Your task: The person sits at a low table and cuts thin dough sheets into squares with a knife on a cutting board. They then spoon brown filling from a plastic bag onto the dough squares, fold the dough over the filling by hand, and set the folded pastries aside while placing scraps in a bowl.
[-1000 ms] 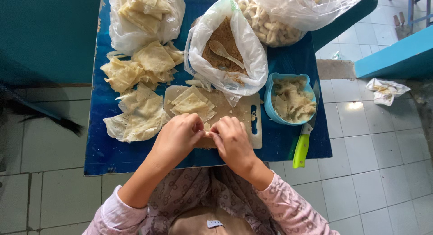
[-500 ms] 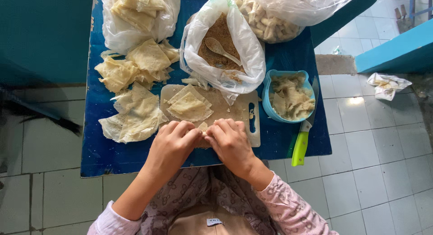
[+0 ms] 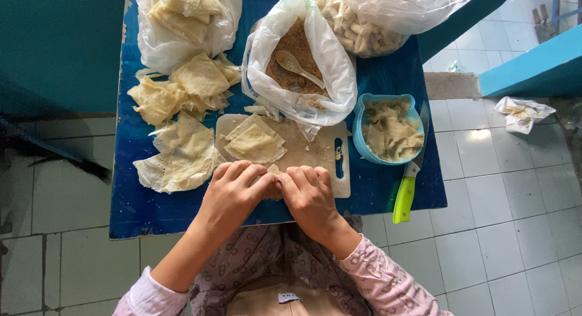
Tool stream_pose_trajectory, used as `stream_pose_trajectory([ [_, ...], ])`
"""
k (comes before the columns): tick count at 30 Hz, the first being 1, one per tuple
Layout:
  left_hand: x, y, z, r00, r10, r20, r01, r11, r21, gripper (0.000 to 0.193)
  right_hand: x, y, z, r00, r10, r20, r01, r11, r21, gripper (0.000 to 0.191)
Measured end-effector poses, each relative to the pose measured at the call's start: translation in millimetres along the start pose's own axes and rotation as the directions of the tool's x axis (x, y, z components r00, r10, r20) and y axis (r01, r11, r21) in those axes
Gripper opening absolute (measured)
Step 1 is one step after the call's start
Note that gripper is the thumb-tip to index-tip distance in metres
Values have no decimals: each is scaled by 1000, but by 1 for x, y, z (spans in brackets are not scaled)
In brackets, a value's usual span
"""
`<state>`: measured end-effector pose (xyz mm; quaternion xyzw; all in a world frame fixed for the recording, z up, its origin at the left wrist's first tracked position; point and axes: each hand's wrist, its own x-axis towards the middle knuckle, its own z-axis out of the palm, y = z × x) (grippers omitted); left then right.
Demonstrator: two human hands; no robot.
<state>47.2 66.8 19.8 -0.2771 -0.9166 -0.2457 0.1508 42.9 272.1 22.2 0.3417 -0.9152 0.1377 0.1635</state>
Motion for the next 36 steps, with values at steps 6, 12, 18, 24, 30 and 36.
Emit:
stream_pose_trajectory([
  [6, 4, 3, -1, 997, -79, -3, 78, 994, -76, 19, 4, 6, -3, 987, 155, 32, -158, 945, 285, 14],
  [12, 8, 2, -1, 993, -114, 20, 115, 990, -86, 14, 7, 9, -7, 986, 161, 49, -167, 917, 362, 15],
  [18, 6, 2, 0, 986, -163, 17, 164, 982, -97, 22, 6, 6, -3, 984, 159, 84, -177, 942, 286, 12],
  [24, -9, 12, 3, 999, -17, 31, 8, 955, 295, 36, -2, -9, -2, 998, 38, -49, -40, 998, -48, 28],
  [30, -17, 24, 7, 1000, -18, 4, 14, 900, 435, 46, 0, -15, -2, 990, 89, -112, -99, 991, -85, 34],
  [36, -19, 24, 10, 993, -119, 20, 103, 926, 363, 47, 6, -9, -2, 970, 234, 69, -244, 932, 269, 16],
])
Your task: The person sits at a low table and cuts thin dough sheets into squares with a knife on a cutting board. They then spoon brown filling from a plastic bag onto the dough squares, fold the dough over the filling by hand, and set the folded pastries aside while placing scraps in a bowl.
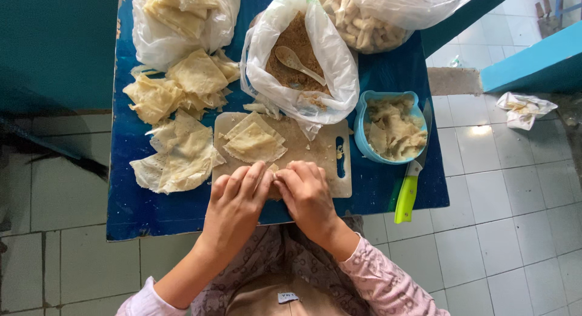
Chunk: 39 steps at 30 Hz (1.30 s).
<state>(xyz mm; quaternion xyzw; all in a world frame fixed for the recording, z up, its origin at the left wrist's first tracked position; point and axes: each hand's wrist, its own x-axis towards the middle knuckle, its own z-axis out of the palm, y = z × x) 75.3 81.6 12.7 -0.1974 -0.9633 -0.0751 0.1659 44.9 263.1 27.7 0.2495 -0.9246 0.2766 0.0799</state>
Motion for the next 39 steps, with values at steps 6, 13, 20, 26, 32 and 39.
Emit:
stream_pose_trajectory([
  [6, -1, 14, 3, 997, -73, 24, 69, 987, 145, 54, -6, -6, 2, 981, -189, -31, 158, 888, -432, 42],
  [13, 16, 17, 1, 985, -117, 127, 60, 923, 380, 68, 7, -10, 3, 989, 88, 120, -10, 844, -536, 60],
  [20, 21, 4, 3, 979, -164, 121, 132, 963, 235, 69, 15, -3, -8, 989, -129, -75, 116, 981, -153, 29],
  [26, 9, -37, 1, 889, -454, -53, 457, 887, 62, 65, 32, 13, -5, 999, -45, -18, 45, 999, -6, 14],
  [32, 4, -60, 7, 860, -497, -118, 505, 861, 60, 51, 36, 16, 2, 999, -34, -26, 34, 999, 20, 10],
  [39, 17, -60, 13, 858, -478, -188, 470, 878, -88, 45, 47, 27, -30, 966, 9, -257, 36, 985, 169, 9],
])
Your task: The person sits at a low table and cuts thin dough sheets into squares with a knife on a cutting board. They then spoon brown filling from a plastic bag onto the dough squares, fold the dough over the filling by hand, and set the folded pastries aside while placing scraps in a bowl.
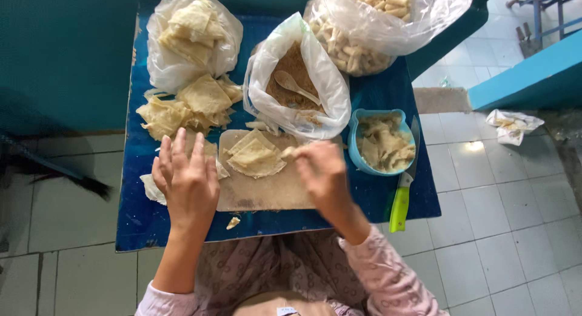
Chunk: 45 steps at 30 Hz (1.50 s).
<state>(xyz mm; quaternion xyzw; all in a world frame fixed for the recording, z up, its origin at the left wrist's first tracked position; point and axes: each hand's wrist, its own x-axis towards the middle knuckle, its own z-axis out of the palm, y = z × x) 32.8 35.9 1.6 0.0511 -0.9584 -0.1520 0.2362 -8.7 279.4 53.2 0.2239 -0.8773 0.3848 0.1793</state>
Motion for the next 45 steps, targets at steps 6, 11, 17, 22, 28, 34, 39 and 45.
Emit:
stream_pose_trajectory([
  [6, 7, 1, 0, 987, 13, -162, -35, 990, -134, 19, 97, 59, -85, 892, -354, -279, 254, 906, -338, 7],
  [11, 10, 2, -7, 978, 70, -195, -98, 986, -138, 20, 188, 75, -108, 783, -592, -191, 205, 536, -819, 15],
  [17, 30, 11, -2, 994, -36, -101, 10, 969, -246, 17, 81, 11, -17, 803, -512, 305, 596, 697, -400, 8],
  [22, 50, 13, 19, 997, -15, 71, 33, 965, -260, 13, 21, -10, 13, 727, -480, 491, 647, 718, -256, 14],
  [28, 53, 11, 22, 974, -66, 217, 120, 963, -243, 14, 27, -11, 8, 679, -490, 547, 691, 679, -250, 4],
  [34, 48, 15, 23, 994, 11, 108, 11, 980, -198, 13, 1, -8, -28, 729, -323, 603, 564, 783, -262, 8],
  [39, 24, 35, 11, 998, 49, -41, -53, 992, -112, 14, 5, 13, -41, 926, -223, 304, 248, 968, -45, 23],
  [45, -12, 78, 2, 979, 86, 187, -50, 981, -186, 23, 70, 81, 9, 998, -38, 59, 60, 902, -427, 9],
])
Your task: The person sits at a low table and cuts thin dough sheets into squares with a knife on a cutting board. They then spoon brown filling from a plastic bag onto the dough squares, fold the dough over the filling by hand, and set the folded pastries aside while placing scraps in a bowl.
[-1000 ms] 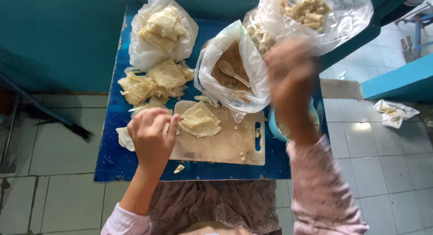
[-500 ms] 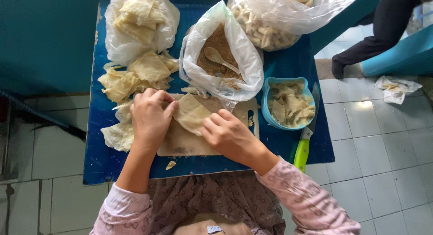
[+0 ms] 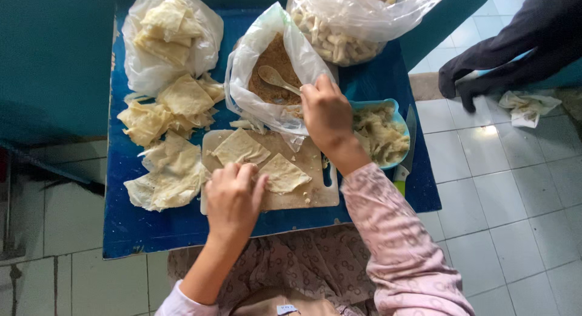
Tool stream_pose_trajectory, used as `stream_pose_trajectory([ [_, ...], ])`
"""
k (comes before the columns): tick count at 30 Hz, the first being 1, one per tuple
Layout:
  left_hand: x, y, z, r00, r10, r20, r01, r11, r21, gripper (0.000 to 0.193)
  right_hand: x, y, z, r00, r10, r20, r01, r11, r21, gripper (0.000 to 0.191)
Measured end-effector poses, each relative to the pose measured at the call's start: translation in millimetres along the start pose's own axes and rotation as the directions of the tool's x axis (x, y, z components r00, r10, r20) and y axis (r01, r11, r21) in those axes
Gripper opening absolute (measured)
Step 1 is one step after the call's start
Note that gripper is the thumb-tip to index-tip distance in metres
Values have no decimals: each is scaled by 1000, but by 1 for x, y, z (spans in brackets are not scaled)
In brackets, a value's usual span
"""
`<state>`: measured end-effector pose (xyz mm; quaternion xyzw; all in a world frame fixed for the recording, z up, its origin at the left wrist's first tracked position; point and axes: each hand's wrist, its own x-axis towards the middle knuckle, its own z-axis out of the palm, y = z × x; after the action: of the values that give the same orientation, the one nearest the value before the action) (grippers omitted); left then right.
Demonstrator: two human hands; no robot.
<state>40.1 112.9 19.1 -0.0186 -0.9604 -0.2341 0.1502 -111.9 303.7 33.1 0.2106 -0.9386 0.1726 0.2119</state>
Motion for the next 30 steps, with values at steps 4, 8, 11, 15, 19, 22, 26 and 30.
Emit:
stream_pose_trajectory([
  [4, 1, 3, 3, 996, -57, 72, 63, 995, -83, 19, 17, 11, 39, 997, 45, 70, -19, 941, -338, 5],
  [8, 1, 6, 8, 999, 8, 42, -2, 989, -148, 13, 14, 13, 41, 994, 71, 84, -42, 951, -306, 9],
  [11, -2, 9, 9, 998, 5, 63, 11, 967, -255, 14, 13, 9, 31, 998, 52, 39, -41, 971, -237, 13],
  [15, -1, 7, 5, 983, -82, 167, 149, 885, -441, 14, 21, 9, 20, 964, 233, 129, -244, 967, 75, 11],
  [19, 2, 6, -2, 974, -142, 174, 213, 834, -509, 17, 29, 15, 25, 935, 347, 74, -347, 847, 402, 12],
  [22, 3, 7, -6, 964, -155, 214, 245, 828, -504, 17, 30, 20, 37, 927, 374, 31, -338, 796, 502, 7],
  [26, 3, 5, -8, 967, -159, 201, 244, 812, -531, 16, 32, 25, 52, 876, 464, 134, -439, 648, 622, 5],
  [30, 2, 3, -9, 961, -174, 215, 265, 802, -535, 17, 36, 26, 54, 821, 510, 254, -512, 464, 723, 6],
])
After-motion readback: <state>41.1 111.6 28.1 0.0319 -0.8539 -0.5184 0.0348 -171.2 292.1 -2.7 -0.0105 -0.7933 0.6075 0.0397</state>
